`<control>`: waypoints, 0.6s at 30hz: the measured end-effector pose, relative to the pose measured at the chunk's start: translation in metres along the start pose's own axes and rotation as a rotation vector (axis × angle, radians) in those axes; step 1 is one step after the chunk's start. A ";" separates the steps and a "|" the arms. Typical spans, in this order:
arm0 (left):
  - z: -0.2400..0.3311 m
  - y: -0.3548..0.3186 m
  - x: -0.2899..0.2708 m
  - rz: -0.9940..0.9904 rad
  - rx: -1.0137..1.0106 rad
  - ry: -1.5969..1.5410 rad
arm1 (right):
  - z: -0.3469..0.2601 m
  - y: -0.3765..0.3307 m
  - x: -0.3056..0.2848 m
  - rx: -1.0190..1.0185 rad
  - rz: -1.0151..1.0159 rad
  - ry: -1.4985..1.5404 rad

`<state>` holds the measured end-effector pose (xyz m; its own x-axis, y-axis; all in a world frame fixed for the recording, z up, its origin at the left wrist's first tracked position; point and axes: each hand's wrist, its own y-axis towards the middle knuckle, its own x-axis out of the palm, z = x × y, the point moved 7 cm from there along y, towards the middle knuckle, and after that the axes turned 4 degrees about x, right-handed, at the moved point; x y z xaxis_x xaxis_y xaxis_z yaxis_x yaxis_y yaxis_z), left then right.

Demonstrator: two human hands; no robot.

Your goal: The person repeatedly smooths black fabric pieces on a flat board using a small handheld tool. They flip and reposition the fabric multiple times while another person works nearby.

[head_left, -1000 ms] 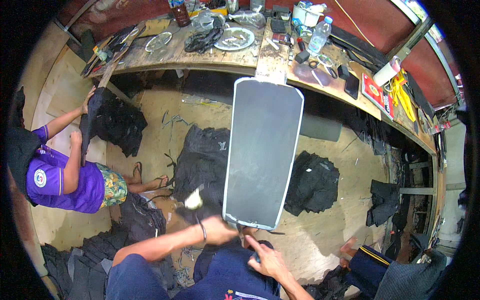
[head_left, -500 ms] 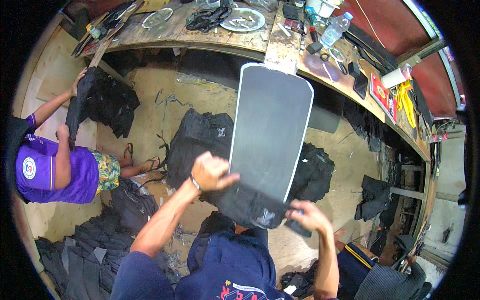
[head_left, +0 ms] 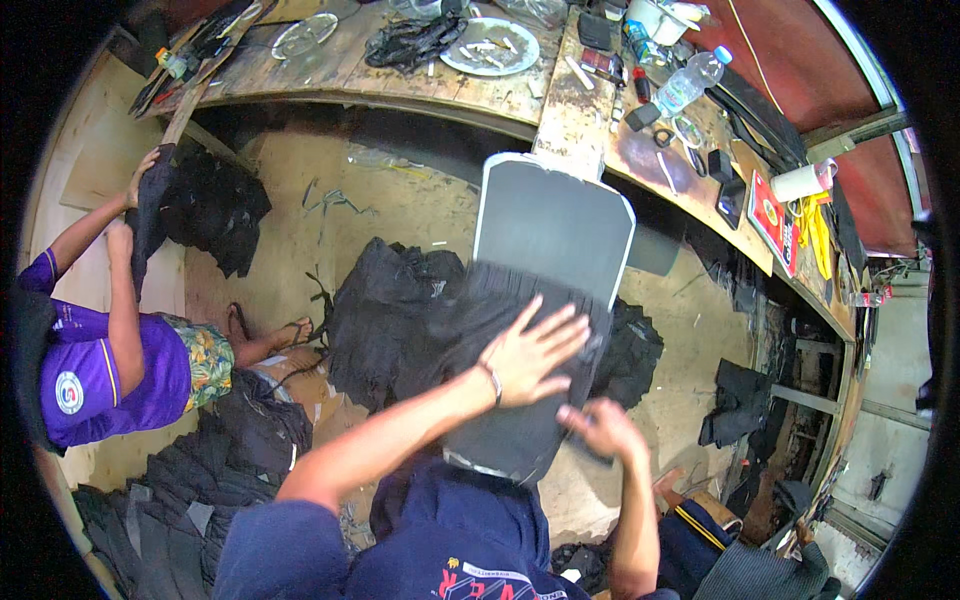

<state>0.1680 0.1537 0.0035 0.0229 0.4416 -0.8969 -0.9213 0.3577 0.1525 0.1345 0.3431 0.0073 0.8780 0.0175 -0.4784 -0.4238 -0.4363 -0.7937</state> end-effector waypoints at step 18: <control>-0.021 0.086 -0.053 -0.460 -0.025 0.739 | -0.042 -0.041 -0.068 -0.033 1.223 0.032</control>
<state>0.0798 0.1435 0.0551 0.1448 -0.3928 -0.9081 -0.8909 0.3475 -0.2924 0.1013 0.3223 0.0879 -0.0893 -0.4417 -0.8927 -0.9680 -0.1726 0.1822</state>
